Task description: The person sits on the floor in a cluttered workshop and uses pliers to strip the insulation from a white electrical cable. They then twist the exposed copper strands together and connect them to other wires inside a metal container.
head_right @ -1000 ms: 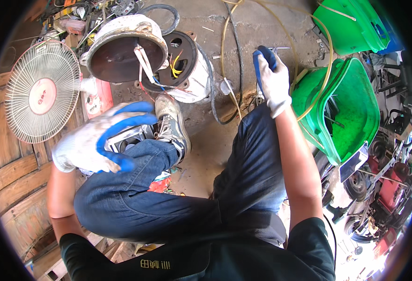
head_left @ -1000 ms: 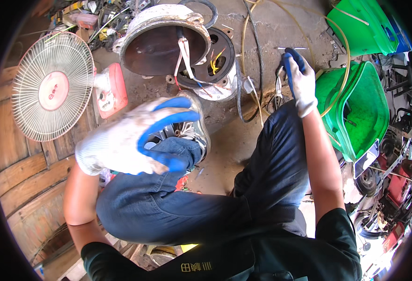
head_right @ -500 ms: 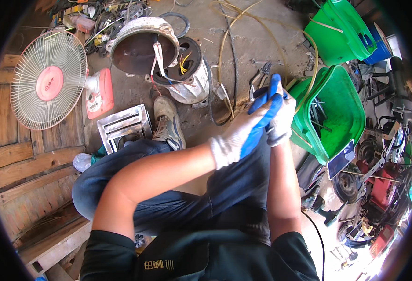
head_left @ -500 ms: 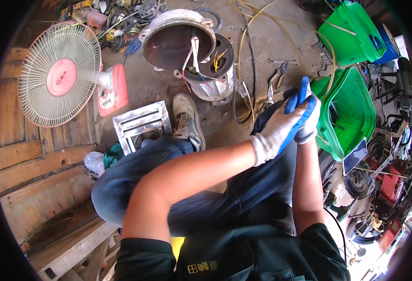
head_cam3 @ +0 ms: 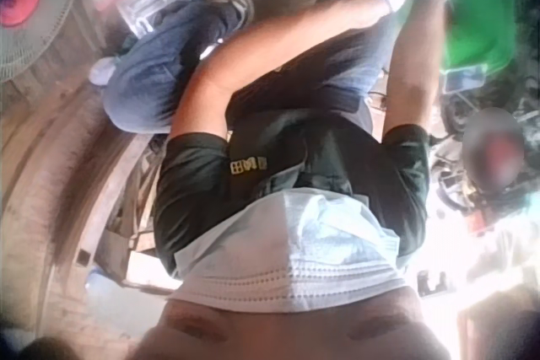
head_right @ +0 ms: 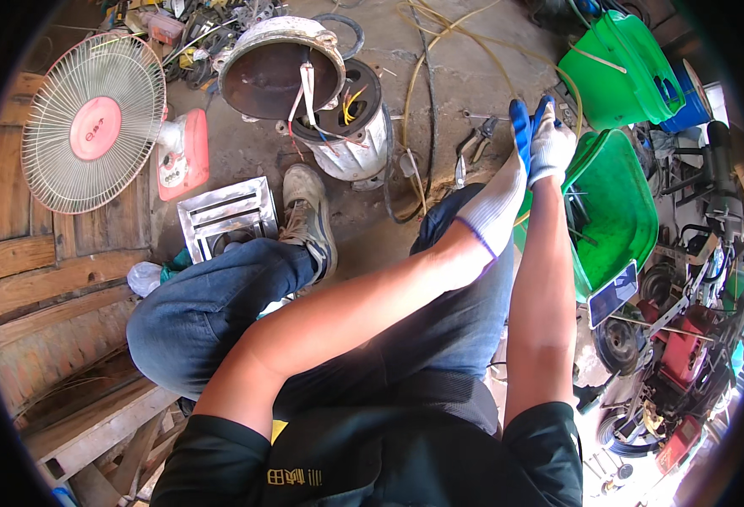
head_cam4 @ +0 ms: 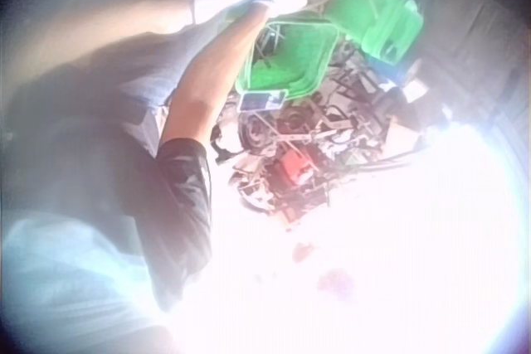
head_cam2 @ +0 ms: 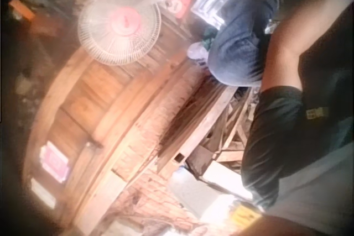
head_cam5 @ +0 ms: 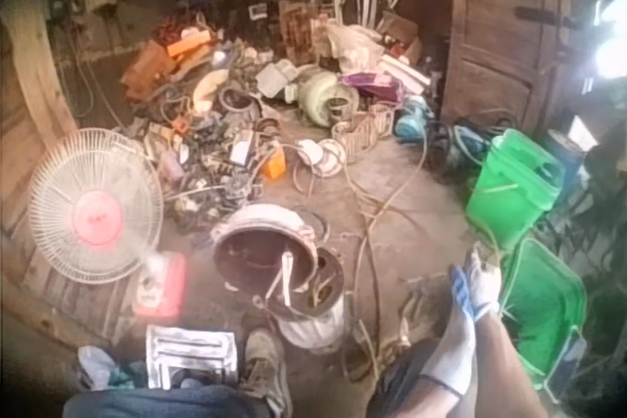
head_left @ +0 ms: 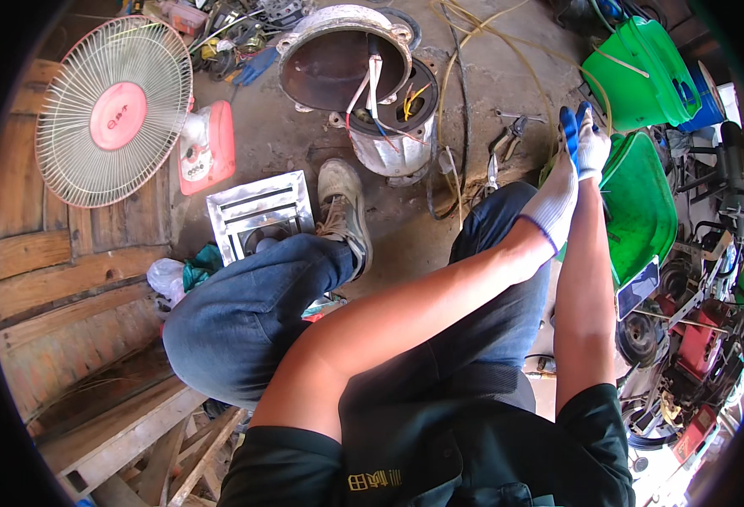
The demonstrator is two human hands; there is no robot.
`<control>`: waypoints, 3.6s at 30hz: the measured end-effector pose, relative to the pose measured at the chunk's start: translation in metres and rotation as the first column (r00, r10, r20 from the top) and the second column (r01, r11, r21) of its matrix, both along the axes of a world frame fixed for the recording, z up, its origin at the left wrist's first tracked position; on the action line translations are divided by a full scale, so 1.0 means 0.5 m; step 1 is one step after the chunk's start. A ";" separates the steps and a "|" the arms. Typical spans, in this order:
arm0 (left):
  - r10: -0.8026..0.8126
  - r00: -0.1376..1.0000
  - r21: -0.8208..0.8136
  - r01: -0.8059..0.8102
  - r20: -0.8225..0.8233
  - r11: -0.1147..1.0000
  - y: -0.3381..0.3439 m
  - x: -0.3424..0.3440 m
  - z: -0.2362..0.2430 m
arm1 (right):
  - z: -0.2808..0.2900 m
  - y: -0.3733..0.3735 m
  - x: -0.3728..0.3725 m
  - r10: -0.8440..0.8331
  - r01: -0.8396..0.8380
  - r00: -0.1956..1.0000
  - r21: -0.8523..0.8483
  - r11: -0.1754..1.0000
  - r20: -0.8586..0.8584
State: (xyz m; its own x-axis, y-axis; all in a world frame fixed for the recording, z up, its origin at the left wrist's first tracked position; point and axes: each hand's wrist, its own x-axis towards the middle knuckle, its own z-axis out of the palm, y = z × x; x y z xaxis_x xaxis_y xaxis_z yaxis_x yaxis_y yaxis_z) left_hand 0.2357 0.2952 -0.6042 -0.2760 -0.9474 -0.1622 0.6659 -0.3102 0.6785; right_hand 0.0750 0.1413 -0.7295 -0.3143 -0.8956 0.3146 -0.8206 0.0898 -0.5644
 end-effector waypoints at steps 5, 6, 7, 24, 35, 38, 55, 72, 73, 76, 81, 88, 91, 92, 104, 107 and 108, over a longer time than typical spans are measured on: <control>0.004 1.000 -0.016 -0.005 -0.024 1.000 -0.014 -0.017 -0.029 | -0.023 -0.036 -0.010 0.011 -0.016 0.992 0.038 0.999 0.125; 0.042 0.999 -0.044 -0.042 0.011 0.998 -0.018 -0.026 -0.037 | -0.025 -0.028 -0.012 0.063 -0.078 0.983 0.082 0.994 0.172; 0.081 0.996 -0.069 -0.078 0.047 0.995 -0.023 -0.032 -0.041 | -0.017 -0.014 -0.003 0.107 -0.138 0.969 0.128 0.982 0.222; 0.104 0.928 0.277 -0.001 -0.357 0.961 -0.099 0.035 -0.062 | 0.162 0.280 0.201 0.230 -0.201 0.820 -0.113 0.973 0.523; 0.015 0.990 0.105 0.000 -0.139 0.994 -0.152 0.017 -0.061 | 0.185 0.275 0.207 0.240 -0.055 0.770 -0.314 0.948 0.591; 0.083 0.986 0.131 -0.064 -0.146 0.989 -0.126 0.000 -0.038 | 0.184 0.263 0.210 0.166 0.034 0.693 -0.261 0.965 0.702; -0.139 0.908 -0.146 0.088 -0.396 0.985 -0.192 0.004 -0.074 | 0.234 0.357 0.178 0.361 -0.331 0.632 -0.182 0.926 0.686; -0.073 0.724 -0.195 0.280 0.686 0.940 -0.119 0.164 0.079 | 0.246 0.348 0.242 0.496 -0.538 0.325 -0.274 0.797 0.805; -0.142 0.648 -0.114 0.337 0.748 0.935 -0.111 0.198 0.124 | 0.238 0.330 0.248 0.485 -0.501 0.193 -0.339 0.796 0.853; 0.332 0.057 -0.302 0.583 0.941 0.754 -0.085 0.366 0.175 | 0.225 0.264 0.301 0.400 -0.333 0.140 -0.337 0.881 0.906; 0.453 -0.313 -0.065 0.761 0.835 0.646 -0.016 0.495 0.123 | 0.188 0.218 0.371 0.458 -0.600 0.643 0.033 0.799 0.613; 0.624 -0.574 0.090 0.770 0.531 0.632 -0.006 0.474 0.041 | 0.168 0.195 0.435 0.547 -0.572 0.812 0.087 0.816 0.204; 0.501 -0.682 0.254 0.694 0.533 0.674 -0.026 0.456 0.050 | 0.175 0.194 0.456 0.552 -0.574 0.812 0.091 0.814 0.187; 0.441 -0.714 0.324 0.663 0.543 0.675 -0.033 0.452 0.055 | 0.175 0.196 0.460 0.552 -0.574 0.813 0.095 0.813 0.183; 0.453 -0.290 -0.116 0.724 0.843 0.680 -0.030 0.527 0.090 | 0.135 0.236 0.430 0.533 -0.572 0.704 -0.071 0.817 0.469; 0.359 -0.147 -0.129 0.756 0.922 0.642 -0.041 0.544 0.103 | 0.127 0.232 0.430 0.552 -0.585 0.681 -0.096 0.806 0.482; 0.236 -0.096 -0.091 0.735 0.967 0.672 -0.045 0.542 0.116 | 0.124 0.229 0.434 0.576 -0.584 0.706 -0.122 0.803 0.412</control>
State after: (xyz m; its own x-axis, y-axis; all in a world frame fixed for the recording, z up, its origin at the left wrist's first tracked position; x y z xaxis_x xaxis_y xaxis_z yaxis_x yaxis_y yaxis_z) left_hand 0.5067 0.2725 -0.5461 -0.5613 -0.8154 -0.1420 -0.7470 0.4253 0.5109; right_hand 0.2918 0.2560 -0.6674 0.1749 -0.9485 0.2643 -0.4057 -0.3140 -0.8584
